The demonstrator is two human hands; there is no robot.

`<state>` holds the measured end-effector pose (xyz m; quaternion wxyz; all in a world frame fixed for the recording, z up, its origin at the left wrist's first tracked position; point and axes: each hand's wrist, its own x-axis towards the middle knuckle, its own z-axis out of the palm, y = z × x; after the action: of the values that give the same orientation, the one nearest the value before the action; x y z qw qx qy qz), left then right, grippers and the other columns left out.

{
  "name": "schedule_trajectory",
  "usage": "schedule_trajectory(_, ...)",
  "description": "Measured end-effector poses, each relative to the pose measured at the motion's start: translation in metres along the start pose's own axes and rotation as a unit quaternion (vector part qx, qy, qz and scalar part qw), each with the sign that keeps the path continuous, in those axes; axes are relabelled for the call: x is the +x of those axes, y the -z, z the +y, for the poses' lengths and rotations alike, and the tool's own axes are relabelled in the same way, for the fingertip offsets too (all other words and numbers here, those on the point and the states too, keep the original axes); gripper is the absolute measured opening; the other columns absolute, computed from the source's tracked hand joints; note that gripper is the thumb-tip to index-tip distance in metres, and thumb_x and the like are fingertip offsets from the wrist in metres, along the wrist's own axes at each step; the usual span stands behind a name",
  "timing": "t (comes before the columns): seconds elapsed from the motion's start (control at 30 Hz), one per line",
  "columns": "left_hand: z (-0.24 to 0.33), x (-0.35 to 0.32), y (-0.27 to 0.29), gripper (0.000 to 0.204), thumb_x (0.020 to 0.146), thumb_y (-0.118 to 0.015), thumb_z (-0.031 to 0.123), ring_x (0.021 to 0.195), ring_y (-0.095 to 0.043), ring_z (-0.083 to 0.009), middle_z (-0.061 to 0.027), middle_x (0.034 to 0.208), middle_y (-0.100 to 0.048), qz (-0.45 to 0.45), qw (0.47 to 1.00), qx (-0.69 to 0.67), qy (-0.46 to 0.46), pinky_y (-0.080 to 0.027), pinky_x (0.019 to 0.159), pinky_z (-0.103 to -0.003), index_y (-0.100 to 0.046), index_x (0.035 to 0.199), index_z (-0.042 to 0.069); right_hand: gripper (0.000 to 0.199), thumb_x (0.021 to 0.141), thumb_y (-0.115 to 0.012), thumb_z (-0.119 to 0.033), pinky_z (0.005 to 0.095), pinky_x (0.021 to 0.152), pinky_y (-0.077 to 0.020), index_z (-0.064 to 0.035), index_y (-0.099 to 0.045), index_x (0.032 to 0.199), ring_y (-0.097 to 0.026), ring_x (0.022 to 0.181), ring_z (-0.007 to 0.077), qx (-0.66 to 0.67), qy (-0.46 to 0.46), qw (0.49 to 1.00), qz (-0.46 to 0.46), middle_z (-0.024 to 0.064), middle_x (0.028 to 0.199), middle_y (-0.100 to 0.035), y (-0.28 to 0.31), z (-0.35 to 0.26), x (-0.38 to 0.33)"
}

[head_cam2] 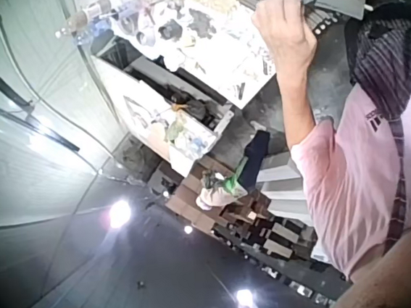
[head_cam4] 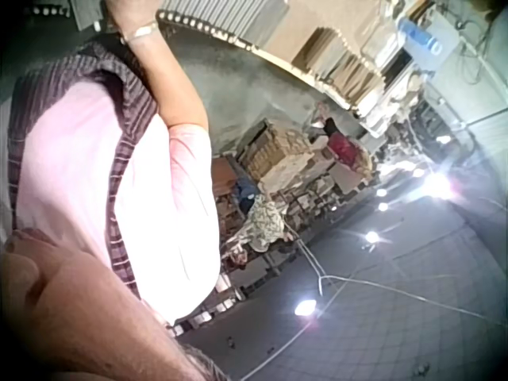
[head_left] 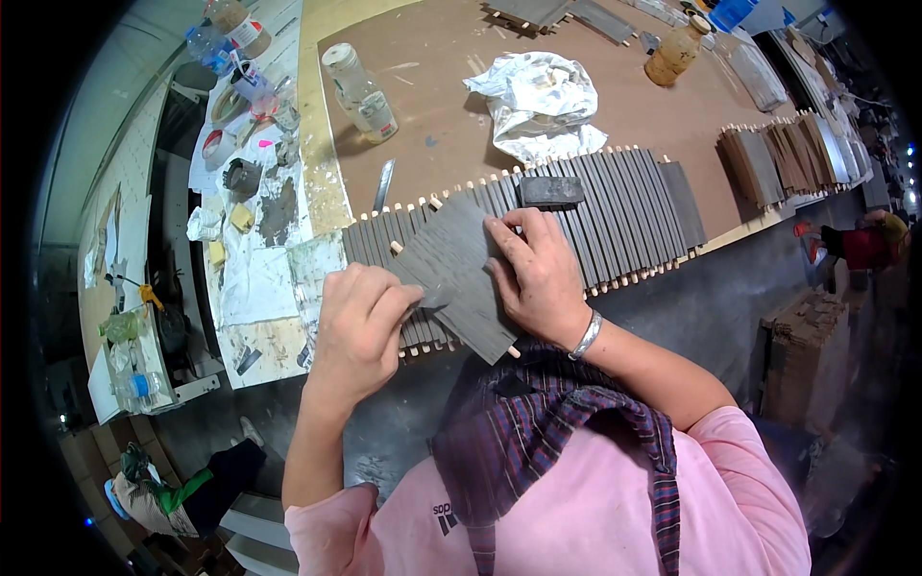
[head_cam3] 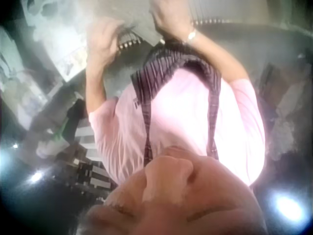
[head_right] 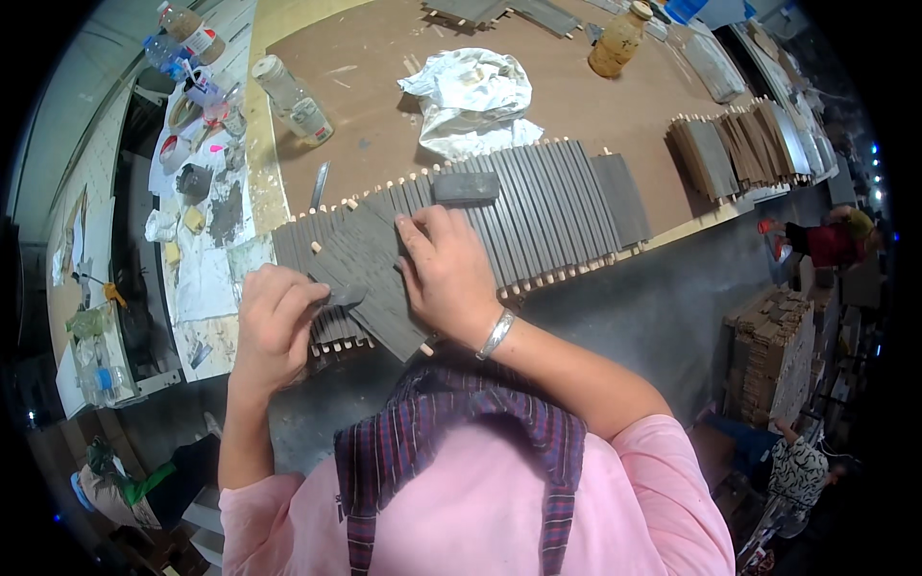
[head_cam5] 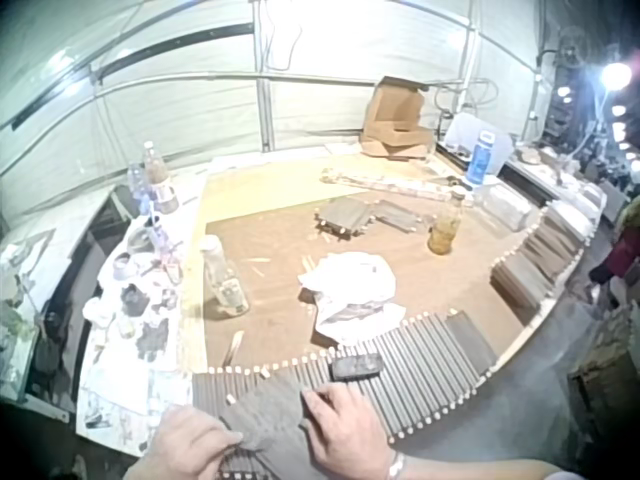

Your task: The person inserts wooden dowels into the holes of wooden slats, rubs a small grey block along the edges of the slats, and wipes the surfaces with a white cloth.

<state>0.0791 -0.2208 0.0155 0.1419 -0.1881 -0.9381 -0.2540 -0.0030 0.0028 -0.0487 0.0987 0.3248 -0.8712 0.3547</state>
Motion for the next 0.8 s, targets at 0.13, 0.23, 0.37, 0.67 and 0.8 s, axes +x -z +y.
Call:
schedule_trajectory(0.13,0.003,0.001,0.0,0.023,0.072,-0.066,-0.006,0.082,-0.056,-0.0315,-0.0102,0.087,-0.061,0.004,1.0,-0.02,0.004,-0.039,0.076,-0.04,-0.066,0.094,0.002,0.045,0.079,-0.071,-0.007,0.0418,0.081,-0.0456,0.0027,-0.062,0.122,-0.054,0.097,0.0332,0.003,-0.001,1.0,0.002,0.0143,0.11,-0.057,-0.001,0.001,0.0)
schedule_trajectory(0.23,-0.001,-0.006,-0.006,0.018,0.077,-0.067,-0.002,0.079,-0.056,-0.0291,-0.0095,0.083,-0.059,0.013,0.998,-0.045,0.033,-0.04,0.072,-0.039,-0.067,0.094,0.003,0.045,0.079,-0.071,-0.007,0.0418,0.081,-0.0455,0.0028,-0.062,0.122,-0.053,0.098,0.0332,0.001,-0.003,1.0,-0.001,0.0144,0.11,-0.057,0.0,0.001,0.0)
schedule_trajectory(0.37,-0.003,-0.025,-0.017,0.013,0.081,-0.065,-0.003,0.076,-0.055,-0.0296,-0.0112,0.08,-0.059,0.049,0.978,-0.138,0.151,-0.043,0.07,-0.038,-0.067,0.094,0.002,0.05,0.075,-0.074,-0.001,0.0411,0.081,-0.0485,0.001,-0.062,0.122,-0.056,0.098,0.0329,-0.001,-0.008,1.0,0.001,0.0147,0.111,-0.056,0.002,-0.002,0.001)
schedule_trajectory(0.67,-0.001,-0.033,-0.028,0.012,0.086,-0.062,-0.004,0.079,-0.058,-0.0249,-0.012,0.087,-0.062,0.074,0.979,-0.125,0.144,-0.046,0.073,-0.032,-0.066,0.097,-0.002,0.044,0.078,-0.071,-0.004,0.042,0.08,-0.0457,0.0032,-0.063,0.121,-0.053,0.097,0.0336,0.011,-0.001,1.0,0.003,0.0147,0.109,-0.056,0.001,-0.001,0.001)
schedule_trajectory(0.8,-0.001,-0.031,-0.03,0.011,0.085,-0.062,-0.004,0.078,-0.057,-0.0262,-0.0118,0.085,-0.06,0.072,0.983,-0.103,0.134,-0.046,0.072,-0.033,-0.066,0.096,-0.002,0.048,0.075,-0.074,-0.001,0.0413,0.081,-0.0478,0.0016,-0.062,0.122,-0.055,0.096,0.0329,0.002,-0.004,1.0,0.002,0.015,0.109,-0.056,0.001,-0.002,0.001)
